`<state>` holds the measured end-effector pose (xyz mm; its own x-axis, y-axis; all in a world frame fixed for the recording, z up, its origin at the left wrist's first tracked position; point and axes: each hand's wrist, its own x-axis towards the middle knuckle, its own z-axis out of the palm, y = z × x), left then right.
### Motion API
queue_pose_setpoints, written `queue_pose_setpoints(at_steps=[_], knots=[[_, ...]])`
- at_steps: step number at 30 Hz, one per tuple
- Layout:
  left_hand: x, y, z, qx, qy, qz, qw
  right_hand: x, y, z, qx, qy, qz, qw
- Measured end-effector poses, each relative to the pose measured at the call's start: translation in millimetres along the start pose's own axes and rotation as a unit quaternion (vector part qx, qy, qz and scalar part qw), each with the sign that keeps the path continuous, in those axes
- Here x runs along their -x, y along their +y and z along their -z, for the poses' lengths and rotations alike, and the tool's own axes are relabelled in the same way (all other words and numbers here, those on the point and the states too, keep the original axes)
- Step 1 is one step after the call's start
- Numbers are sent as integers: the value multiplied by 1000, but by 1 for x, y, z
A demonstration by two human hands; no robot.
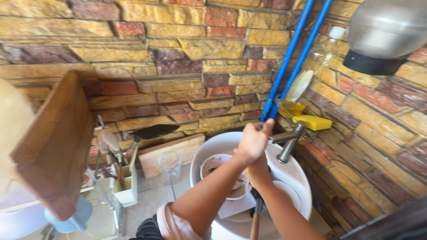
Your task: The person washes a cloth at a sink, then moves to a table to wipe and dry several small glass spice jars with the cloth. The person handles the jars one at a time, wiping the exterior and lids before placing them back on the tray.
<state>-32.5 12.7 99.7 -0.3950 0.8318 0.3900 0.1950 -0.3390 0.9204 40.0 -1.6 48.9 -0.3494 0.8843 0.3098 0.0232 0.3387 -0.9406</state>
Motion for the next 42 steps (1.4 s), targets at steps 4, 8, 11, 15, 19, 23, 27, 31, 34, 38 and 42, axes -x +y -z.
queue_pose_setpoints(at_steps=[4,8,11,15,19,23,27,31,34,38,42], knots=[[28,-30,42,-49,-118,217,968,31,0,-29,93,-87,-17,992],[47,-20,68,29,-86,207,974,34,-21,-27,31,-201,-112,973],[9,23,113,19,-82,141,986,-1,-49,-15,-55,-285,-156,944],[17,57,168,-5,-38,136,990,-23,-75,-23,-186,-377,-171,891],[61,61,209,91,-13,171,981,1,-83,-58,-201,-430,-230,849],[105,67,244,125,25,150,980,17,-86,-90,-216,-487,-229,815],[144,90,274,57,106,143,982,25,-95,-117,-245,-527,-237,779],[196,121,308,-103,187,168,962,44,-114,-157,-235,-584,-247,737],[248,142,336,-78,233,152,957,73,-135,-193,-212,-665,-232,678],[341,183,378,-4,330,108,938,136,-173,-255,-217,-733,-222,606],[455,241,411,9,495,56,867,229,-220,-324,-273,-773,-210,532]])
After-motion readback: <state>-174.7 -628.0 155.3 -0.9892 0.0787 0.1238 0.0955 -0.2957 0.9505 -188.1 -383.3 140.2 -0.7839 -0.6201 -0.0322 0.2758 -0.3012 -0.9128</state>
